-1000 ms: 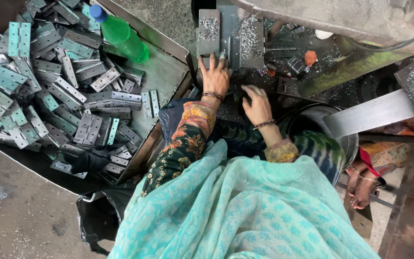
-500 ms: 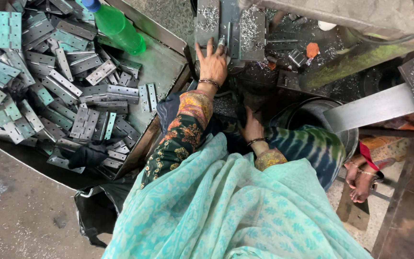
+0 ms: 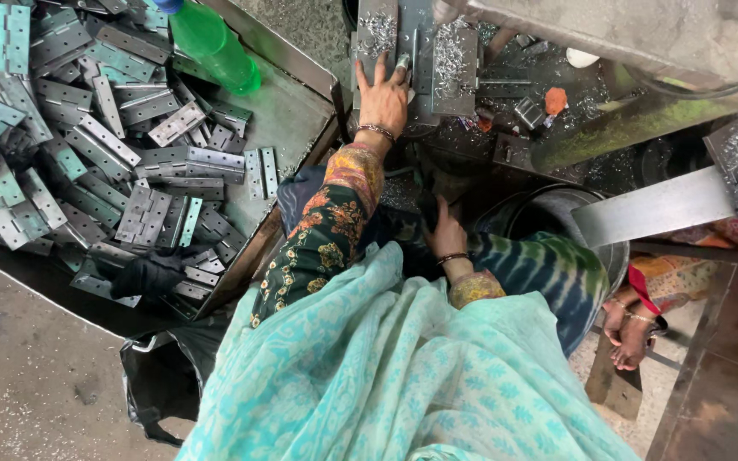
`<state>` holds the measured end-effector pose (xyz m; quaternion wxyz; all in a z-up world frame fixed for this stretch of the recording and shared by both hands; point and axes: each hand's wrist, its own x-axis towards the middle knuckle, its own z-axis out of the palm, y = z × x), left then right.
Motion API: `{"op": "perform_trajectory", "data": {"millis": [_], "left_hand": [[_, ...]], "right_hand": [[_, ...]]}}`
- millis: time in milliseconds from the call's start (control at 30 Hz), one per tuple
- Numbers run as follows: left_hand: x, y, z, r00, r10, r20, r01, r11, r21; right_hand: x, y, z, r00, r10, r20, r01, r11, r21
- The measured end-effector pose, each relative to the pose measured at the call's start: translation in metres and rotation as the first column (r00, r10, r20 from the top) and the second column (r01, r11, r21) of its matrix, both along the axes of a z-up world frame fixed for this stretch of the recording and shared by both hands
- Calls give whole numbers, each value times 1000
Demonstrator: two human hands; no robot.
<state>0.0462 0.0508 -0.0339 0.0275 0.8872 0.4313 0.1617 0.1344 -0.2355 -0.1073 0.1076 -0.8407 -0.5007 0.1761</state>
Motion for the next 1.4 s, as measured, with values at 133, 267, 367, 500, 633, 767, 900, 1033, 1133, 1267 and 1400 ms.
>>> {"op": "perform_trajectory", "data": {"millis": [133, 267, 367, 500, 633, 767, 900, 1033, 1133, 1267, 1400], "left_hand": [[3, -1, -2, 988, 3, -152, -8, 999, -31], [6, 11, 3, 986, 15, -167, -22, 999, -40], [16, 20, 4, 972, 15, -233, -39, 994, -100], [16, 32, 6, 976, 36, -215, -44, 998, -34], [10, 22, 2, 978, 19, -210, -33, 997, -66], [18, 30, 9, 977, 19, -214, -44, 993, -114], [29, 42, 3, 974, 70, -214, -81, 996, -43], [45, 60, 2, 970, 68, -233, -84, 995, -58], [40, 61, 0, 977, 67, -201, -78, 996, -47], [31, 51, 3, 954, 43, -298, -75, 993, -96], [20, 30, 8, 985, 47, -167, -52, 998, -22]], "right_hand": [[6, 0, 13, 999, 36, -33, -34, 997, 69], [23, 12, 54, 997, 69, -44, -72, 996, -60], [23, 12, 59, 997, 77, -22, -79, 990, -114], [2, 3, 22, 1000, 20, -2, -20, 998, 56], [-5, -9, -6, 1000, -17, -23, 15, 999, -51], [14, 4, 22, 998, 63, -31, -62, 997, 37], [23, 13, 58, 993, 91, -77, -100, 989, -111], [19, 13, 45, 998, 45, -39, -50, 991, -127], [2, 0, 2, 1000, 1, 3, -1, 1000, 11], [5, -3, -35, 1000, 6, 16, -7, 999, 37], [11, 1, -17, 998, -31, -61, 28, 998, -60]]}}
